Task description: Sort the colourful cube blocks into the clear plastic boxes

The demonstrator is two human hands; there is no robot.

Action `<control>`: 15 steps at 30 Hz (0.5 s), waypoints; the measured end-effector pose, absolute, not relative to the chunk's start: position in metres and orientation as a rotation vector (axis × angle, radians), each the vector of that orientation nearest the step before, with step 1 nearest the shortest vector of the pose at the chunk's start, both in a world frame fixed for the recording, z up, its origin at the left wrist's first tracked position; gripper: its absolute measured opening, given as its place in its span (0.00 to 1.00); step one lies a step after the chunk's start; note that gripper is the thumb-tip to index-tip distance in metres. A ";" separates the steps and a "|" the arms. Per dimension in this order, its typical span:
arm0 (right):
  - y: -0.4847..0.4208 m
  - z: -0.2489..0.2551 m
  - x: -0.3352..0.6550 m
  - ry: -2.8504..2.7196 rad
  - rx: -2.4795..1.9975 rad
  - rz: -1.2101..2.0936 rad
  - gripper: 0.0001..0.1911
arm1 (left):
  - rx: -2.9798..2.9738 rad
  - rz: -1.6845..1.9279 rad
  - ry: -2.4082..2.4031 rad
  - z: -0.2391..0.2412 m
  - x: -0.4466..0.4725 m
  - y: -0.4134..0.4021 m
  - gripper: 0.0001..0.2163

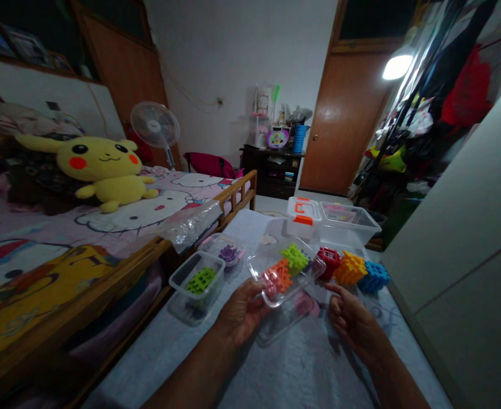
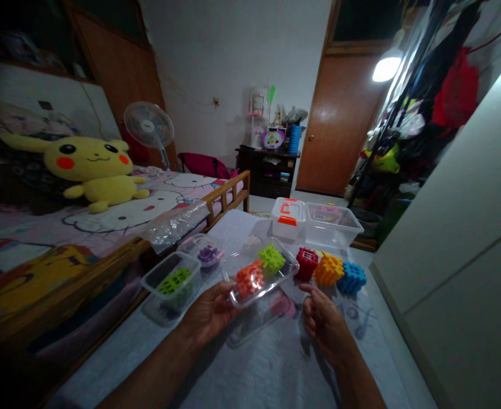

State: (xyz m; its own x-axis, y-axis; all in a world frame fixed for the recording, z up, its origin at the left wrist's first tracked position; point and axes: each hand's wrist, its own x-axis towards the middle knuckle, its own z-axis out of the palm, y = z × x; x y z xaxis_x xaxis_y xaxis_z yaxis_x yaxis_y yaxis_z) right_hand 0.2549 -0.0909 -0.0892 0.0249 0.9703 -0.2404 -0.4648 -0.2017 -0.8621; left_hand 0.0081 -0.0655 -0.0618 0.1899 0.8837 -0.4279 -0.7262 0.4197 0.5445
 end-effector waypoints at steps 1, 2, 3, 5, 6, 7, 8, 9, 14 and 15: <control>-0.092 -0.091 0.252 -0.688 -1.044 1.515 0.24 | 0.236 1.177 0.774 -0.063 0.010 -0.066 0.13; -0.092 -0.092 0.247 -0.704 -1.052 1.539 0.25 | 0.230 1.200 0.779 -0.065 0.012 -0.066 0.12; -0.093 -0.092 0.242 -0.718 -1.066 1.570 0.26 | 0.223 1.215 0.789 -0.068 0.014 -0.068 0.12; -0.095 -0.091 0.227 -0.734 -1.099 1.653 0.27 | 0.220 1.237 0.803 -0.074 0.018 -0.071 0.10; -0.095 -0.090 0.218 -0.740 -1.107 1.692 0.27 | 0.224 1.247 0.801 -0.076 0.020 -0.073 0.09; -0.095 -0.088 0.209 -0.754 -1.104 1.723 0.28 | 0.232 1.256 0.796 -0.079 0.022 -0.074 0.09; -0.094 -0.085 0.199 -0.774 -1.092 1.738 0.28 | 0.238 1.267 0.790 -0.081 0.024 -0.075 0.08; -0.092 -0.082 0.190 -0.799 -1.079 1.735 0.27 | 0.244 1.279 0.780 -0.082 0.025 -0.077 0.08; -0.082 -0.071 0.157 -0.788 -1.153 1.598 0.29 | 0.224 1.381 0.748 -0.081 0.025 -0.080 0.08; -0.081 -0.070 0.153 -0.789 -1.162 1.583 0.30 | 0.224 1.387 0.743 -0.080 0.023 -0.080 0.08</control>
State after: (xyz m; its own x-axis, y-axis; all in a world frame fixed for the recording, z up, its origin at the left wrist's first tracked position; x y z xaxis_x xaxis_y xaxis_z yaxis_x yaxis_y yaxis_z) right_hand 0.1528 -0.0814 -0.0703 -0.0606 0.9505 -0.3049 -0.3289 -0.3074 -0.8929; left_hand 0.0233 -0.0802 -0.0798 0.0014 0.9397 -0.3419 -0.8054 0.2037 0.5566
